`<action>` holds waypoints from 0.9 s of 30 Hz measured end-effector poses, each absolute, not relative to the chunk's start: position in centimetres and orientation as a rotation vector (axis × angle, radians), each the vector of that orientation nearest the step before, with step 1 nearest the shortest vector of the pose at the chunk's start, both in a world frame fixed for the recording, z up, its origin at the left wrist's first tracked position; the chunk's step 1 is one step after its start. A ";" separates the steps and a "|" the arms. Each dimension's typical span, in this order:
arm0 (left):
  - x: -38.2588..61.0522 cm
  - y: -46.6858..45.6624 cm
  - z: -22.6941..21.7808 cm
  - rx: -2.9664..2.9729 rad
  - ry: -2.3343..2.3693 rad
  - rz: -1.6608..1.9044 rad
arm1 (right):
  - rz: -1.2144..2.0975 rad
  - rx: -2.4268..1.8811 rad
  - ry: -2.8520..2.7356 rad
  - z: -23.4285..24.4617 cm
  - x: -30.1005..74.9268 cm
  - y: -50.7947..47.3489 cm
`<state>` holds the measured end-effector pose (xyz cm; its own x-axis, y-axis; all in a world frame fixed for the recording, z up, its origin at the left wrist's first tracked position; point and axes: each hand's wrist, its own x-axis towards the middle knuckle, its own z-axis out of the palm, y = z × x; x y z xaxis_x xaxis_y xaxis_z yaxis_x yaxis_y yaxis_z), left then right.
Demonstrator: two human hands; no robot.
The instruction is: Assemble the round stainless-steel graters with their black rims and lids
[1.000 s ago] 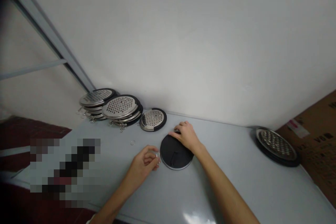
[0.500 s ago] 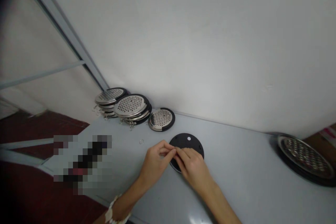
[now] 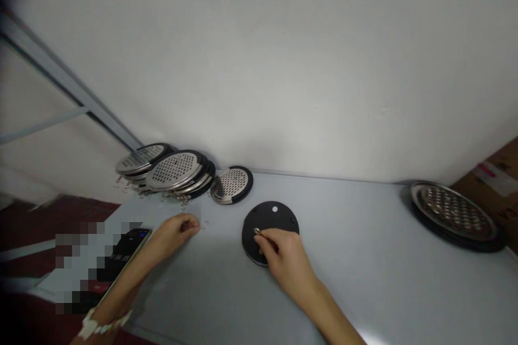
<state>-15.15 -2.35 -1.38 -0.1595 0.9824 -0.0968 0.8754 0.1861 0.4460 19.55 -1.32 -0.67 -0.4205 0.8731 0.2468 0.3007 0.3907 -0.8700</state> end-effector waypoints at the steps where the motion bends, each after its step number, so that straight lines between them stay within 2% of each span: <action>1: -15.1 -2.3 -1.3 1.738 2.083 0.413 | 1.121 -1.050 -1.870 -0.3 19.6 -1.2; 6: -13.2 -1.3 -0.8 1.730 2.026 0.640 | 1.499 -1.176 -1.641 0.5 19.9 -0.6; 13: -12.1 0.0 -1.3 1.735 1.969 0.519 | 1.677 -1.130 -1.448 0.2 20.5 0.3; 17: -12.4 -0.3 -1.1 1.678 1.948 0.448 | 1.677 -1.131 -1.412 0.2 20.7 0.6; 21: -10.0 -1.1 0.3 1.612 1.861 0.682 | 1.708 -1.111 -1.447 0.4 20.4 0.3; 24: -5.7 -1.7 1.7 1.467 1.527 0.773 | 1.689 -1.120 -1.553 0.3 20.0 -0.3; 27: -1.4 -2.1 2.8 1.309 1.277 0.762 | 1.507 -1.105 -1.740 0.1 19.7 -1.0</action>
<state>-1.40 -2.10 2.80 0.2121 0.9484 -0.2359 0.2430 0.1826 0.9527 19.67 -0.98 0.12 -0.4889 0.8677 -0.0903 0.2130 0.0183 -0.9769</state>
